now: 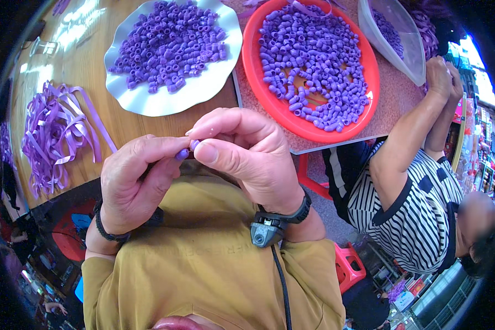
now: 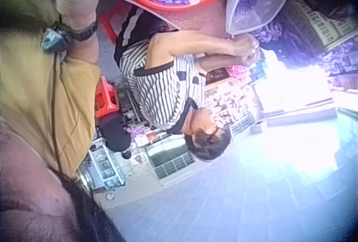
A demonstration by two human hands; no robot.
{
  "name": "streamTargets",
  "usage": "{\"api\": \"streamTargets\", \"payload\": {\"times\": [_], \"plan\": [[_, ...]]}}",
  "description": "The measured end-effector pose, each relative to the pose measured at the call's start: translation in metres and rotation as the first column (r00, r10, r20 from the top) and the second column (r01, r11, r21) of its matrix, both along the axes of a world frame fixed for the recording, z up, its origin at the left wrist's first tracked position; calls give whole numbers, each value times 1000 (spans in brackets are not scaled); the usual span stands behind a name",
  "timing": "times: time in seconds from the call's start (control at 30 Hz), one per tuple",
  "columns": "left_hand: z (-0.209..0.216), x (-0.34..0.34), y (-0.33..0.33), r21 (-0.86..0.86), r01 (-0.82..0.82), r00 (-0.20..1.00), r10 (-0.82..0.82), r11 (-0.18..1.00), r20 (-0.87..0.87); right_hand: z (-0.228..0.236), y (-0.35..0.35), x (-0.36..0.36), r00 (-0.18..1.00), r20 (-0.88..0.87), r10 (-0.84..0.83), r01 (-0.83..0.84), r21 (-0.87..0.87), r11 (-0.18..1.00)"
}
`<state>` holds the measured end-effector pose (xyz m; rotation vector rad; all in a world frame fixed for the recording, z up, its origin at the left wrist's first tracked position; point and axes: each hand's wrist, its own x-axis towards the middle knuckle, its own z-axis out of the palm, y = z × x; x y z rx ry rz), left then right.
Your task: Assembling small purple ribbon bows by tying ribbons and adding decorative beads.
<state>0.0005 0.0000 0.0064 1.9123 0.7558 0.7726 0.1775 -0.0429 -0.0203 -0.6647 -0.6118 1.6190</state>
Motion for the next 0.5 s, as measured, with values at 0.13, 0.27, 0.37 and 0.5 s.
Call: {"api": "streamTargets", "payload": {"times": [0.13,0.27,0.37,0.5], "plan": [[-1,-1,1,10,-2,1000,2,1000,2,-2,0,2,999,18,28,-28,-5,1000],[-1,-1,2,12,11,1000,-11,1000,-7,-3,0,0,998,70,-2,-1,40,999],[-2,-2,2,16,2,1000,-2,1000,0,-4,1,-2,991,135,-26,15,83,996],[-4,-1,-8,-201,-85,995,93,976,30,-3,2,-2,960,277,-36,4,114,993]]}}
